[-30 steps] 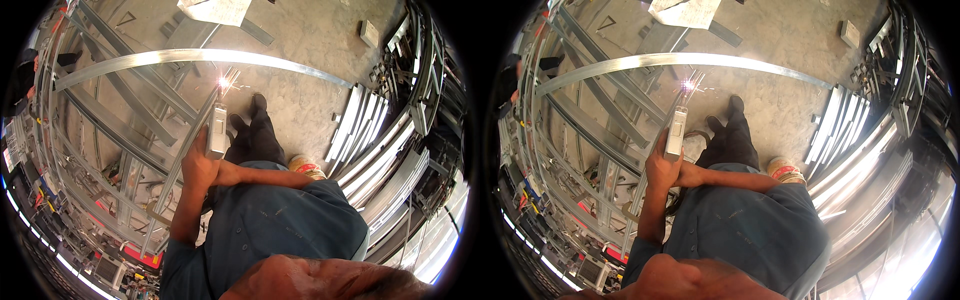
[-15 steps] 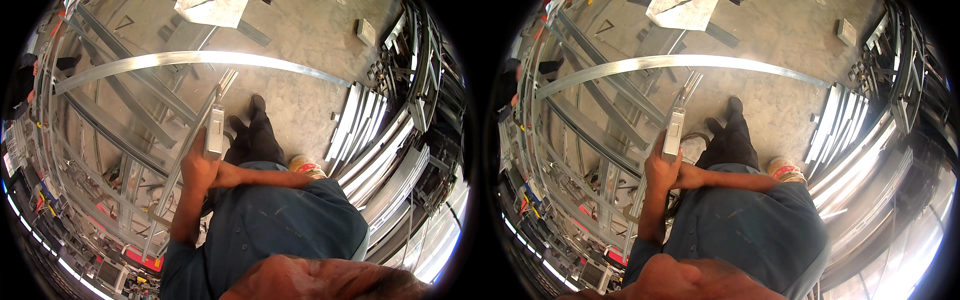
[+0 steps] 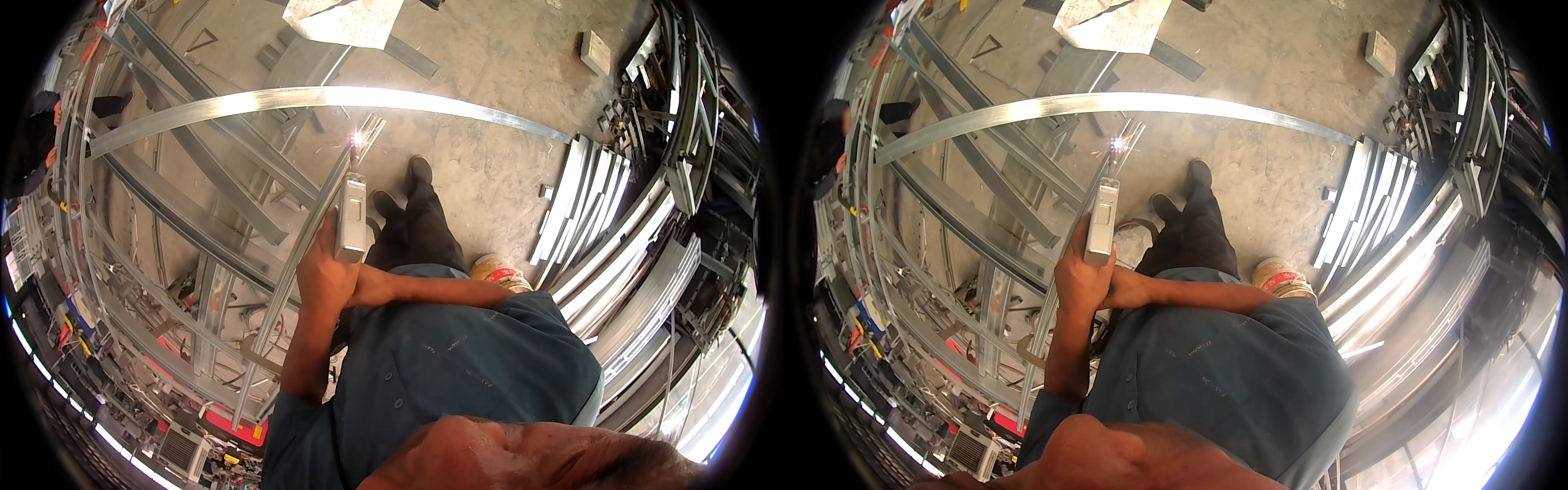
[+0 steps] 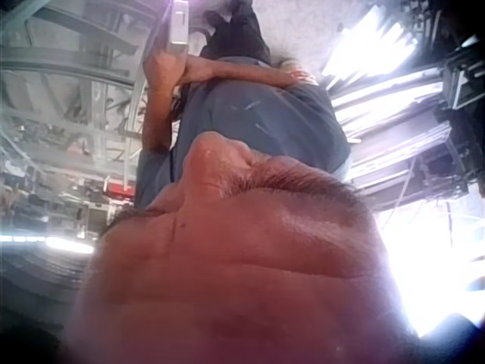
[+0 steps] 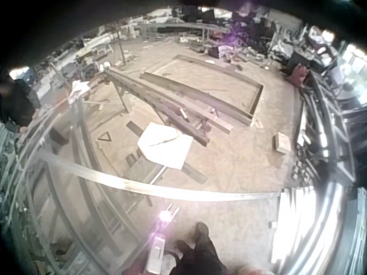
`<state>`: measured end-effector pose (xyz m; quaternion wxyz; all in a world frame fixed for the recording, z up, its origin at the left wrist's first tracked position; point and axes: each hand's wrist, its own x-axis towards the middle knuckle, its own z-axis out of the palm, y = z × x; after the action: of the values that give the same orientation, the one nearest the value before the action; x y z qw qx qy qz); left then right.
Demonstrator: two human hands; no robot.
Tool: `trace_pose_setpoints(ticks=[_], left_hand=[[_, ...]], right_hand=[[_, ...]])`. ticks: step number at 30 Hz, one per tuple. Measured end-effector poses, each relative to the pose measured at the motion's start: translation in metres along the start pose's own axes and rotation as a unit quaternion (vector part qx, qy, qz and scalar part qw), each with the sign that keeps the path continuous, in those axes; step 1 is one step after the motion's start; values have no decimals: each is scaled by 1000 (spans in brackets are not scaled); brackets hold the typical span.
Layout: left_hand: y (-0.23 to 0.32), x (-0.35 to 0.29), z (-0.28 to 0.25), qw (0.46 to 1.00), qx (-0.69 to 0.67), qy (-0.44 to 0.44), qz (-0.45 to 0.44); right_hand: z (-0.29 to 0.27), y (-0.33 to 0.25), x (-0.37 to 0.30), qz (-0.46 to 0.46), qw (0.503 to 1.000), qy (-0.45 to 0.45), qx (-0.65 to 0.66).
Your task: The person assembles a metal frame by positioning and aligning multiple metal bars on the floor. He uses a measuring tool to check dimensions and a welding torch to join the bars together. The person handles the bars and tools by hand throughout the process.
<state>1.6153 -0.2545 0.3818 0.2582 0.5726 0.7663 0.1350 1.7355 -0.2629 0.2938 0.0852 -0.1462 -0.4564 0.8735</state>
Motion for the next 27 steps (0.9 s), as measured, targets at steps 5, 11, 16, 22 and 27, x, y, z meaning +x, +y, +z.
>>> trace_pose_setpoints(ticks=[5,11,16,22,27], left_hand=[[2,-1,0,1000,-10,1,-2],[10,-5,-9,998,-50,33,18],[16,-12,-23,987,-155,32,-36],[-14,-13,-61,952,-300,19,-60],[8,19,-104,904,-421,8,-71]], right_hand=[[1,-4,-2,-3,999,2,33],[0,-10,-5,-12,999,-15,-25],[10,-4,-4,-89,994,-11,-60],[18,-42,-3,17,991,-122,-52],[48,-62,24,3,985,-159,-70]])
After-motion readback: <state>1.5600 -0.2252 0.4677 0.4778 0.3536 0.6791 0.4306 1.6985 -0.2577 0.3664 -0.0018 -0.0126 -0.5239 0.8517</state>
